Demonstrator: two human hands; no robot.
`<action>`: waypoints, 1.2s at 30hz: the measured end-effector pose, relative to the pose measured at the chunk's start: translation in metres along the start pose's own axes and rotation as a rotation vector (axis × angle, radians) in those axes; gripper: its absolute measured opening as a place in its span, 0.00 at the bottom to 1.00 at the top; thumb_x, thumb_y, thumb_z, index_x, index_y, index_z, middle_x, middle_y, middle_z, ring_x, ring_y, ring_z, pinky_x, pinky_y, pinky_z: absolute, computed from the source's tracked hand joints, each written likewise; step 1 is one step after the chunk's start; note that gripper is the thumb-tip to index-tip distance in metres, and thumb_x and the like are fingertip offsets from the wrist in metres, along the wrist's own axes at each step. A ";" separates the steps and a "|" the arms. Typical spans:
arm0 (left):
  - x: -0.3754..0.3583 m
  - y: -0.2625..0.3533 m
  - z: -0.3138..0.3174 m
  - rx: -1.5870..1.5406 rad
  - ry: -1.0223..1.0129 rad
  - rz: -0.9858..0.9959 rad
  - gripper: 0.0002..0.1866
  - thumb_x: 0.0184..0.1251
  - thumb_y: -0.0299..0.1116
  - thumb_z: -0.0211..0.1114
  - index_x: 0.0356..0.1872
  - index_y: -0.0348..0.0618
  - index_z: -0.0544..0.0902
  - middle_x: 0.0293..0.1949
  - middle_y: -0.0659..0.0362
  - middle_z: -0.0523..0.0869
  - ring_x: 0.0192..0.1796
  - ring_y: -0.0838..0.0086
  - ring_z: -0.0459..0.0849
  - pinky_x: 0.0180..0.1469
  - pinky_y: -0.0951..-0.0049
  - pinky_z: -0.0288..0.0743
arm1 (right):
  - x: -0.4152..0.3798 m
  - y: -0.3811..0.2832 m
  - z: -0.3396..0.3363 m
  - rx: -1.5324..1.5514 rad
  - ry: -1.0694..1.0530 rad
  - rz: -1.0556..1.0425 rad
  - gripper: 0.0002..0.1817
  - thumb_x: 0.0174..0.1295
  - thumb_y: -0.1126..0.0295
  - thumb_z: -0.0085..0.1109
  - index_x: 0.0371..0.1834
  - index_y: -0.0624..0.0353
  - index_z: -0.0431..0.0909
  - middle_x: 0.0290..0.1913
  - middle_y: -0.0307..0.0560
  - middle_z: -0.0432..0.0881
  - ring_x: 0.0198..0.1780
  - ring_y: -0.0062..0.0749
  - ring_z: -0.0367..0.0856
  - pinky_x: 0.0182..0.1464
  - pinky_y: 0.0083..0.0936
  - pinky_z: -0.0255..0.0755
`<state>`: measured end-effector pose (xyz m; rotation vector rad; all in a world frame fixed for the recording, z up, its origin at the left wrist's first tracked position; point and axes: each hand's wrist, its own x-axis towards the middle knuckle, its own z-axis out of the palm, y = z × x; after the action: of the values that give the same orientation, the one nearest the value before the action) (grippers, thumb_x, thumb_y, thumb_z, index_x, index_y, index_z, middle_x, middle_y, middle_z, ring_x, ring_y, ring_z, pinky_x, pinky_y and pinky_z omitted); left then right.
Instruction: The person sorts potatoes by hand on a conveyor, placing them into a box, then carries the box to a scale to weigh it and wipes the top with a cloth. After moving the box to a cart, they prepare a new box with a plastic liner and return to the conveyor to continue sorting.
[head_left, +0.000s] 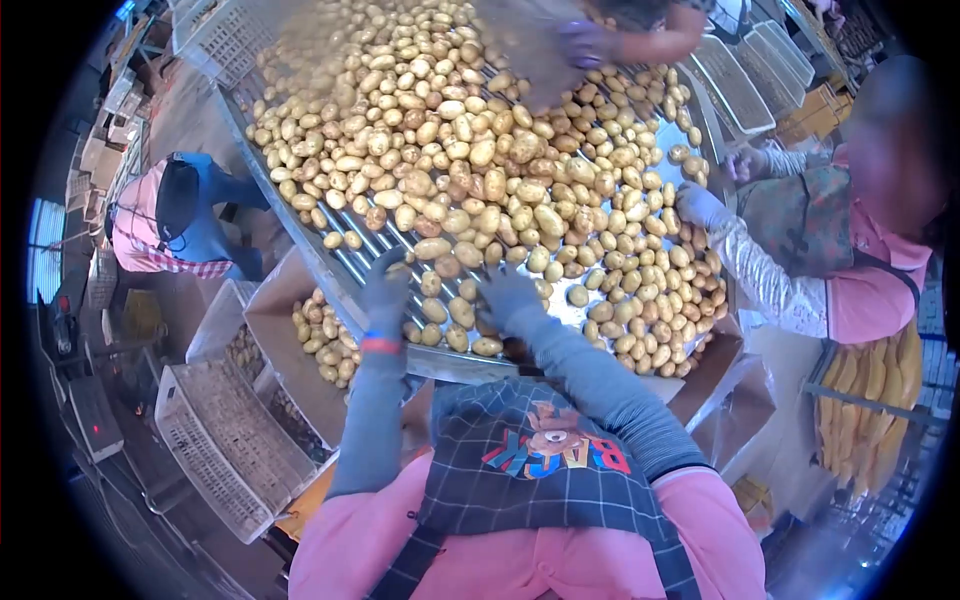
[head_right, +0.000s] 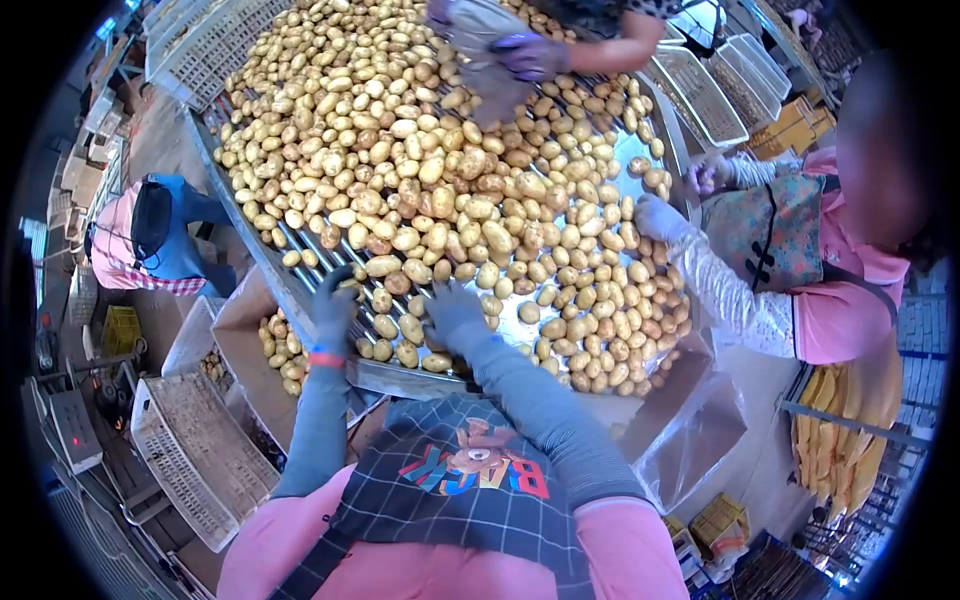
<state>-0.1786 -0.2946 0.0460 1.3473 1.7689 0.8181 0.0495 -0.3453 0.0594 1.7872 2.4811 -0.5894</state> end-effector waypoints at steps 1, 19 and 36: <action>0.015 -0.002 0.018 0.221 -0.030 0.119 0.20 0.54 0.37 0.62 0.51 0.45 0.81 0.51 0.47 0.81 0.51 0.57 0.81 0.54 0.66 0.74 | -0.011 0.001 0.012 0.089 0.009 0.027 0.25 0.54 0.47 0.60 0.47 0.54 0.76 0.50 0.52 0.75 0.56 0.47 0.72 0.53 0.41 0.71; -0.061 0.059 0.064 -1.080 -0.595 -0.279 0.20 0.65 0.23 0.63 0.58 0.43 0.74 0.45 0.62 0.81 0.41 0.80 0.80 0.41 0.81 0.78 | -0.026 0.005 -0.056 0.982 0.351 0.169 0.23 0.53 0.63 0.67 0.52 0.60 0.80 0.42 0.47 0.86 0.43 0.31 0.83 0.47 0.27 0.75; -0.103 -0.029 -0.062 -1.168 -0.191 -0.374 0.25 0.68 0.49 0.57 0.55 0.39 0.74 0.42 0.59 0.79 0.42 0.73 0.79 0.44 0.75 0.74 | -0.134 0.076 0.049 1.051 0.280 0.558 0.15 0.59 0.57 0.59 0.40 0.58 0.79 0.32 0.47 0.81 0.35 0.38 0.82 0.36 0.36 0.74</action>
<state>-0.2292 -0.4039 0.0723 0.2878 0.9895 1.1650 0.1558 -0.4619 0.0239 2.8619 1.6543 -1.8902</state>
